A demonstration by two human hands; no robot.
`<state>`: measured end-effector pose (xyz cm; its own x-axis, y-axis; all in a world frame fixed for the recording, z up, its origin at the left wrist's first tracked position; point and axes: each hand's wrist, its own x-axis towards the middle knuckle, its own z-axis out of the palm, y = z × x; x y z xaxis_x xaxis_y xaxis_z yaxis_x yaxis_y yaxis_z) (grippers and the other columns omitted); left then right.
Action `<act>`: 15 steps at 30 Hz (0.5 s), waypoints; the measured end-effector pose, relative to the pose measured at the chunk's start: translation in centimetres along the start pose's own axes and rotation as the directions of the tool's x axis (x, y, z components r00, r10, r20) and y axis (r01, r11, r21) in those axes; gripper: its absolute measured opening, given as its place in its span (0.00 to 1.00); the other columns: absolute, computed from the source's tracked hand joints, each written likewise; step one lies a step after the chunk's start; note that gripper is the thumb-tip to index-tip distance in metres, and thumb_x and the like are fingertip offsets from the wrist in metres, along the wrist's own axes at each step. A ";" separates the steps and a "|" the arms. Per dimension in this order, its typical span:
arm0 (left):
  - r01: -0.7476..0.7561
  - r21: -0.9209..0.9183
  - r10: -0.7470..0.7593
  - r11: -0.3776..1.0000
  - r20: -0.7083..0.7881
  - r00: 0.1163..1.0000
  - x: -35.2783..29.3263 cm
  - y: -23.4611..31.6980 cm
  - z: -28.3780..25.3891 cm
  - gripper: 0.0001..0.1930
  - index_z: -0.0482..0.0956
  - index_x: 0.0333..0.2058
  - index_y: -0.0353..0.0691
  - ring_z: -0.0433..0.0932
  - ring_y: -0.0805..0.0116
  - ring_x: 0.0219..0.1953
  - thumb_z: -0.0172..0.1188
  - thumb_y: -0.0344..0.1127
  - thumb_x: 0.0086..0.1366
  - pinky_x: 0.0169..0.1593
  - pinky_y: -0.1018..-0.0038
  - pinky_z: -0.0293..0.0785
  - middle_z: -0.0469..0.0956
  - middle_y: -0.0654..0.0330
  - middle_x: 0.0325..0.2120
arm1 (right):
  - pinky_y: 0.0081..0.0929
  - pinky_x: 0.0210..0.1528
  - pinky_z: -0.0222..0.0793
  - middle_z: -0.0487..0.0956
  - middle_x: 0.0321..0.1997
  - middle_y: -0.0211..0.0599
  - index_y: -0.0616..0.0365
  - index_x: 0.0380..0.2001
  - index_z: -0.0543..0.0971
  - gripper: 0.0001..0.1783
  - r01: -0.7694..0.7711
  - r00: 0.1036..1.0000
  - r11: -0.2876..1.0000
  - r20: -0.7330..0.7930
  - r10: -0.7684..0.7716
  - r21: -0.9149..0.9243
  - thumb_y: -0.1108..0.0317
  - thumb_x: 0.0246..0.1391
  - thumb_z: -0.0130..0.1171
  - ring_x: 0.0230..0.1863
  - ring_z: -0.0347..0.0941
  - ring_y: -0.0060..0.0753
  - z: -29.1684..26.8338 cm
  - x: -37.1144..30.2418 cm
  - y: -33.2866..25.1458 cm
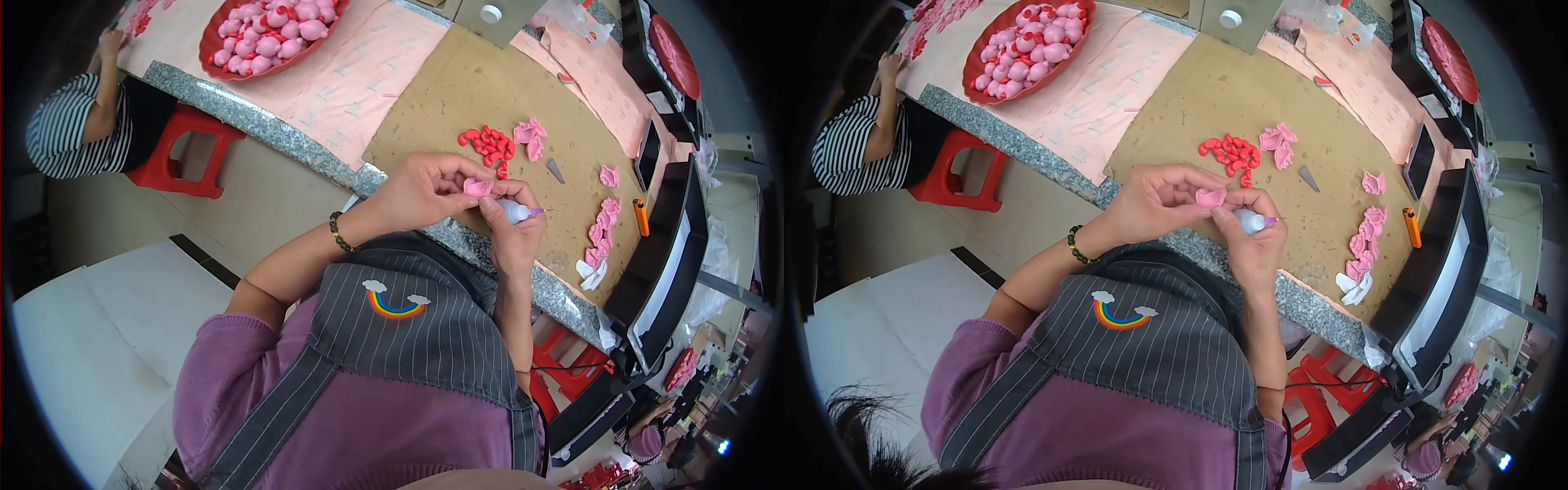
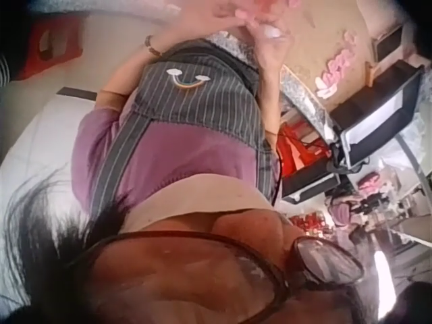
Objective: Assembling small toy components using a glue bottle at a factory workbench.
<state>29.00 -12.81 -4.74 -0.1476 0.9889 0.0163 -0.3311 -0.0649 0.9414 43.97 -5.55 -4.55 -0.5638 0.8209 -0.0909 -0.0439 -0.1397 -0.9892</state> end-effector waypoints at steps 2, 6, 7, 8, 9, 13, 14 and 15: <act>-0.006 -0.013 0.006 1.000 0.015 1.000 0.0 -0.2 0.1 0.17 0.71 0.45 0.30 0.75 0.71 0.44 0.55 0.16 0.55 0.45 0.77 0.75 0.74 0.52 0.44 | 0.14 0.31 0.67 0.75 0.28 0.31 0.65 0.32 0.73 0.09 0.000 1.000 1.000 0.007 0.000 -0.005 0.79 0.46 0.59 0.27 0.70 0.17 -0.2 0.1 0.1; -0.005 -0.232 0.010 0.973 0.021 1.000 0.2 0.4 0.4 0.18 0.70 0.45 0.28 0.75 0.68 0.45 0.56 0.15 0.54 0.47 0.75 0.75 0.73 0.50 0.45 | 0.13 0.30 0.67 0.76 0.28 0.31 0.64 0.30 0.73 0.06 -0.072 0.996 0.984 0.059 0.063 0.163 0.81 0.46 0.58 0.28 0.71 0.17 -0.6 0.0 0.0; -0.001 -0.233 0.006 0.973 0.020 1.000 0.3 0.2 0.4 0.18 0.70 0.45 0.28 0.75 0.68 0.45 0.56 0.15 0.54 0.47 0.75 0.75 0.73 0.50 0.45 | 0.13 0.30 0.67 0.76 0.28 0.31 0.64 0.30 0.73 0.06 -0.075 0.996 0.984 0.058 0.066 0.164 0.81 0.46 0.58 0.28 0.71 0.17 -0.6 0.0 -0.1; 0.010 -0.224 -0.003 0.975 0.031 1.000 0.3 -0.2 0.3 0.18 0.70 0.45 0.28 0.76 0.69 0.42 0.56 0.16 0.54 0.44 0.76 0.75 0.75 0.52 0.41 | 0.14 0.31 0.68 0.76 0.27 0.32 0.65 0.30 0.73 0.06 -0.100 0.994 0.968 0.063 0.088 0.231 0.81 0.46 0.57 0.28 0.72 0.18 -0.5 0.0 -0.1; 0.020 -0.214 -0.011 0.977 0.043 0.999 0.2 -0.5 0.2 0.18 0.70 0.45 0.28 0.77 0.70 0.39 0.56 0.16 0.54 0.42 0.77 0.76 0.76 0.53 0.37 | 0.14 0.31 0.68 0.76 0.27 0.32 0.65 0.29 0.73 0.05 -0.124 0.992 0.947 0.069 0.108 0.295 0.82 0.46 0.57 0.28 0.72 0.19 -0.5 0.0 -0.2; 0.042 -0.305 -0.037 0.952 0.023 0.999 0.1 -1.0 -0.2 0.19 0.70 0.45 0.27 0.77 0.68 0.41 0.57 0.16 0.53 0.43 0.75 0.77 0.76 0.51 0.39 | 0.16 0.31 0.67 0.75 0.29 0.34 0.66 0.31 0.73 0.08 -0.098 0.995 0.962 0.043 0.090 0.254 0.81 0.46 0.58 0.28 0.71 0.20 -0.8 -0.2 -0.8; 0.038 -0.299 -0.042 0.953 -0.007 0.999 0.0 -1.1 -0.6 0.18 0.70 0.45 0.28 0.77 0.68 0.39 0.57 0.17 0.54 0.42 0.75 0.77 0.76 0.51 0.38 | 0.15 0.31 0.67 0.75 0.29 0.33 0.65 0.31 0.73 0.07 -0.037 0.999 0.997 -0.024 0.038 0.073 0.80 0.46 0.58 0.28 0.71 0.20 -1.4 0.0 -1.0; 0.034 -0.294 -0.047 0.955 -0.038 0.998 -0.1 -1.2 -0.9 0.17 0.70 0.45 0.28 0.78 0.68 0.38 0.57 0.19 0.54 0.40 0.75 0.77 0.77 0.52 0.37 | 0.15 0.32 0.66 0.75 0.29 0.32 0.65 0.30 0.73 0.06 0.015 0.996 0.993 -0.081 -0.025 -0.114 0.80 0.46 0.58 0.28 0.70 0.20 -1.8 0.2 -1.1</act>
<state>28.58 -12.92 -6.13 -0.1670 0.9851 -0.0403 -0.5951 -0.0681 0.8007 45.44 -4.22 -3.66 -0.4941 0.8661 -0.0754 0.0418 -0.0630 -0.9971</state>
